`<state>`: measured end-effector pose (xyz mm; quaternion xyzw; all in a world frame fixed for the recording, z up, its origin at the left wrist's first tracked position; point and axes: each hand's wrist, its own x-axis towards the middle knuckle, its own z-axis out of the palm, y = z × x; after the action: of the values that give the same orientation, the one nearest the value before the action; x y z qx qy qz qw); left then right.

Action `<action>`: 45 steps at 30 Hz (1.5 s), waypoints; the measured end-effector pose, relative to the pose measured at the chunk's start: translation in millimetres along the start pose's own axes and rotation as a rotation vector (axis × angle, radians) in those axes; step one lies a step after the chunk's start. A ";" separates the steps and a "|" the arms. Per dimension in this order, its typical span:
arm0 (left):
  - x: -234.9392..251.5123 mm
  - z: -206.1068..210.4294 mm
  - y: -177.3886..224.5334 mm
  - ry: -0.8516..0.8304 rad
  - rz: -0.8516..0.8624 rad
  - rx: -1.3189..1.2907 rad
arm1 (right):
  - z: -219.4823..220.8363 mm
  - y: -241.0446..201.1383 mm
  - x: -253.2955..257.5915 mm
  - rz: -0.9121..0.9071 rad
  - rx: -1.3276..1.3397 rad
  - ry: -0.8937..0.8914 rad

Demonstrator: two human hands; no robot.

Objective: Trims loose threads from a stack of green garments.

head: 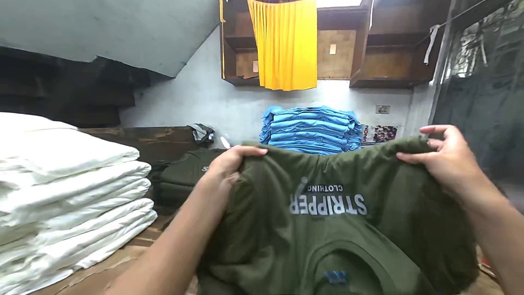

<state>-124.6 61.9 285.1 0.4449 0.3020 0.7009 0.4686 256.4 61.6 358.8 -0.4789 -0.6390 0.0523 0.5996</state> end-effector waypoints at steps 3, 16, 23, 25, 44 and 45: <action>-36.0 105.0 -18.7 0.190 0.017 -0.212 | 38.3 -38.3 -47.9 -0.084 0.057 0.021; -44.3 20.8 -158.9 -0.275 0.077 0.796 | 81.2 67.1 -142.1 -0.539 0.273 0.179; -32.1 15.0 -131.7 0.074 0.876 0.856 | 102.4 49.4 -52.8 -0.793 0.547 -0.024; -35.1 3.1 -147.7 0.180 0.704 1.067 | 110.5 99.3 -20.5 -0.652 0.236 -0.178; -152.3 11.0 -153.1 -0.264 0.283 1.074 | 38.9 121.3 -217.9 -0.347 0.358 -0.813; -150.1 9.2 -152.9 -0.257 0.308 1.078 | 33.6 120.1 -213.4 -0.344 0.354 -0.863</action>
<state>-32.2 -19.1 109.3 0.7414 0.4891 0.4483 0.1008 257.0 -1.0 119.7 -0.1920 -0.8800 0.2540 0.3525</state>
